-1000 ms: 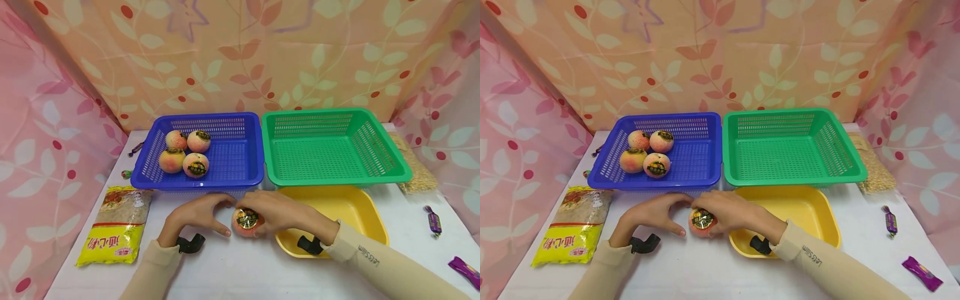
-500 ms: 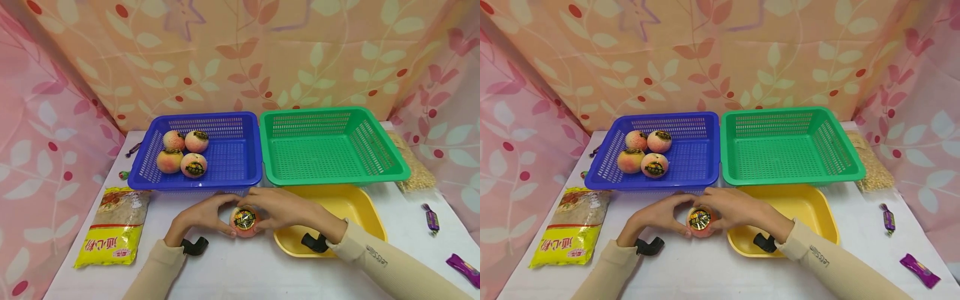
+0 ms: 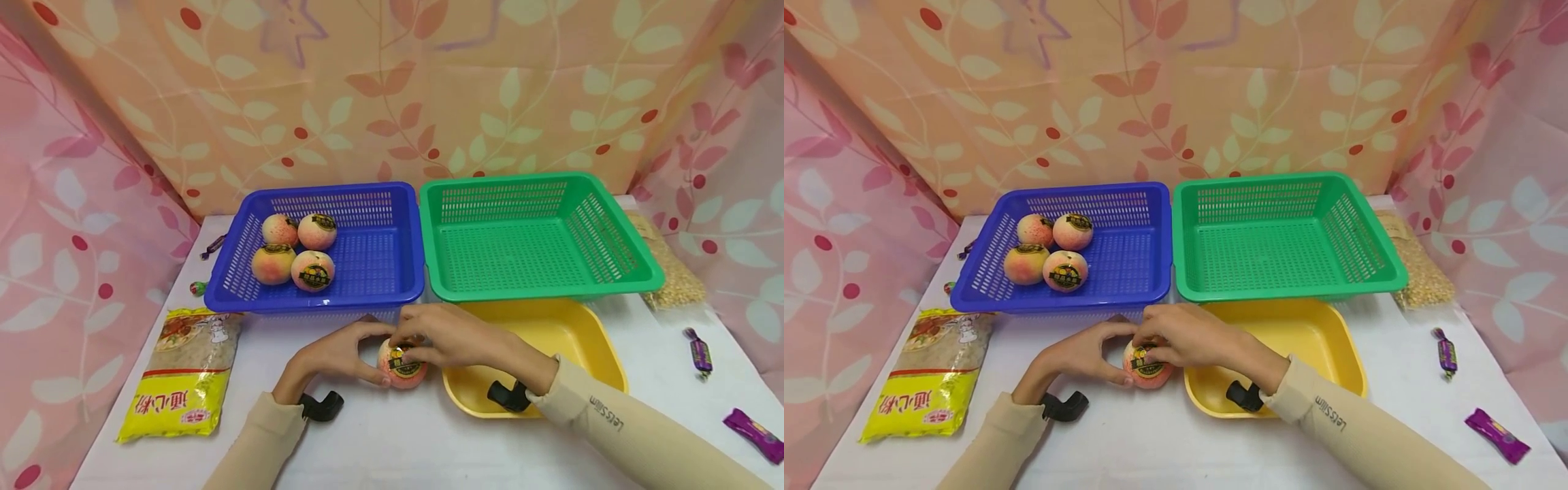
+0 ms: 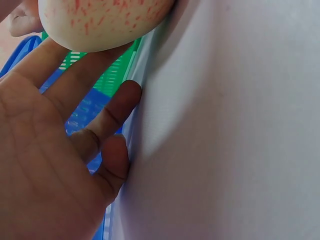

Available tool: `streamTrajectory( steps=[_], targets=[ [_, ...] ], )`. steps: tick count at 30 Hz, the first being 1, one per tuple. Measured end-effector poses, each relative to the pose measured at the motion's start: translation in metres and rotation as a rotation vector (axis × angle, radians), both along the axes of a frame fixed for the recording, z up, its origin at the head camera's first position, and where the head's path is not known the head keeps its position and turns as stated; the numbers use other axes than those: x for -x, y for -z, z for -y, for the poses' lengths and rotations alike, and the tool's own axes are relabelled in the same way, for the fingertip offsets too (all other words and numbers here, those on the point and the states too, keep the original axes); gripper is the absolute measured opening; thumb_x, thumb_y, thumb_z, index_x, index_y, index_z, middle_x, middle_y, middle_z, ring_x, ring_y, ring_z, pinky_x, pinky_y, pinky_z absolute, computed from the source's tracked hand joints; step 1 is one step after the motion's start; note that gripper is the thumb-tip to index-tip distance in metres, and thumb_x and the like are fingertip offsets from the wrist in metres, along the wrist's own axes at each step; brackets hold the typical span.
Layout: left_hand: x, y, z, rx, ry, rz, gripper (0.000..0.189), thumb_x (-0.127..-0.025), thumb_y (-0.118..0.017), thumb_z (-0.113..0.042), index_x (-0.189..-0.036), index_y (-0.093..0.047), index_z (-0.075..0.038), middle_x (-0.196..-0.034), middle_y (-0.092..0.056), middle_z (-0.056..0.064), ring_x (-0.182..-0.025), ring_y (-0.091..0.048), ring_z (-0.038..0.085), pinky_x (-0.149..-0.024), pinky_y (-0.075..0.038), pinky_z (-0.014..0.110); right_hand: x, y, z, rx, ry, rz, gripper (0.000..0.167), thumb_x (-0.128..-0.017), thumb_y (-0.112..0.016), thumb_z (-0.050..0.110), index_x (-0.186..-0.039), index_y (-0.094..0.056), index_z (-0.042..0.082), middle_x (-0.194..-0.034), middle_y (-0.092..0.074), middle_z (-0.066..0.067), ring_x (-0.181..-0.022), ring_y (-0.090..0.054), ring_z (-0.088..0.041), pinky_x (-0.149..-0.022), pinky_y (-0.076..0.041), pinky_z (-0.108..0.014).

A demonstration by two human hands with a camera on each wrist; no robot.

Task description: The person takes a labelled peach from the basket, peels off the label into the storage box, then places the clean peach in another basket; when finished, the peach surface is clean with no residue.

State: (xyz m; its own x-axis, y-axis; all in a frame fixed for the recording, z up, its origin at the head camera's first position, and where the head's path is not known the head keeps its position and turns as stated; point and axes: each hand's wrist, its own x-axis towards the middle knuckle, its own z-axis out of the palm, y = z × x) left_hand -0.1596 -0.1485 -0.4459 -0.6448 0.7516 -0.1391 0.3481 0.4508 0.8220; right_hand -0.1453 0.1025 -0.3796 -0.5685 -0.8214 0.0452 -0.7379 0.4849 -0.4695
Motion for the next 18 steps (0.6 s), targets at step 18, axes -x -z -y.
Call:
streamTrajectory(
  steps=[18],
  targets=[
    [0.002,0.002,0.001,-0.077,0.010,0.086,0.075,-0.073,-0.092,-0.027,-0.142,-0.060,-0.031,-0.143,-0.060,-0.012,-0.134,-0.051,0.013,-0.118,-0.039,0.039,-0.007,-0.022,-0.054,0.304,0.154,0.352,0.007,-0.099,-0.066,0.011,-0.100,-0.070,0.016,-0.086,-0.071,0.005,-0.074,-0.063,-0.010,-0.066,-0.055,-0.024]
  ],
)
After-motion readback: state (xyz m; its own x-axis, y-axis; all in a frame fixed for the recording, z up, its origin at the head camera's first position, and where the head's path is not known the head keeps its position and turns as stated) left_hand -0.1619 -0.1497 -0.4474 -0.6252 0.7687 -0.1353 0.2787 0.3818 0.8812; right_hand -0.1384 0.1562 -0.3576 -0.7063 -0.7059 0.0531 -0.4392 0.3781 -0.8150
